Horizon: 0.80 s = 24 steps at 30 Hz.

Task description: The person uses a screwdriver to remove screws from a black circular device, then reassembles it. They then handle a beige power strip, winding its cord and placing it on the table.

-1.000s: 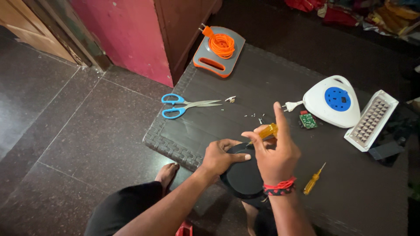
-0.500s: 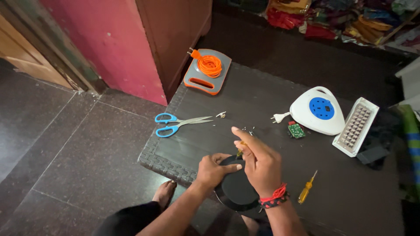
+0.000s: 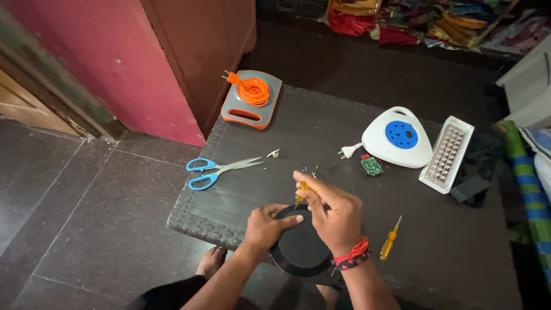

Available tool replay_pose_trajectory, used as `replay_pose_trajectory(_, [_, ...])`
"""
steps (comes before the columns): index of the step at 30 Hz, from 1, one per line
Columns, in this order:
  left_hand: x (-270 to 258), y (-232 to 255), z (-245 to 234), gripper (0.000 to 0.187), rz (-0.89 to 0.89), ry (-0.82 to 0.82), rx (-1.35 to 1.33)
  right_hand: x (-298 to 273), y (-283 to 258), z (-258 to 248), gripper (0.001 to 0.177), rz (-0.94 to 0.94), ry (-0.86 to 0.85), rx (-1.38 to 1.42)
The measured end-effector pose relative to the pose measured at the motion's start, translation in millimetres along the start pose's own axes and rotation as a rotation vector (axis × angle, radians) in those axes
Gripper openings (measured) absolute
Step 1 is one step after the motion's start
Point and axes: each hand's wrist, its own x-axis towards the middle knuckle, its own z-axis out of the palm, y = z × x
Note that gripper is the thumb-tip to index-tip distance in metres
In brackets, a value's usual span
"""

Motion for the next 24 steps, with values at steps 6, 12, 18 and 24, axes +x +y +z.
replay_pose_trajectory(6, [3, 1, 1, 0.042, -0.039, -0.003, -0.012, -3, 10, 5, 0.024, 0.269, 0.094, -0.002])
replay_pose_trajectory(12, [4, -1, 1, 0.042, -0.041, 0.036, 0.062, -5, 10, 6, 0.035, 0.316, 0.093, -0.205])
replay_pose_trajectory(18, [8, -5, 1, 0.041, -0.019, -0.024, -0.057, 7, 0, -8, 0.041, -0.036, -0.033, -0.039])
replay_pose_trajectory(24, [6, -3, 1, 0.039, -0.036, -0.007, -0.035, -2, 13, -2, 0.027, 0.176, -0.067, 0.107])
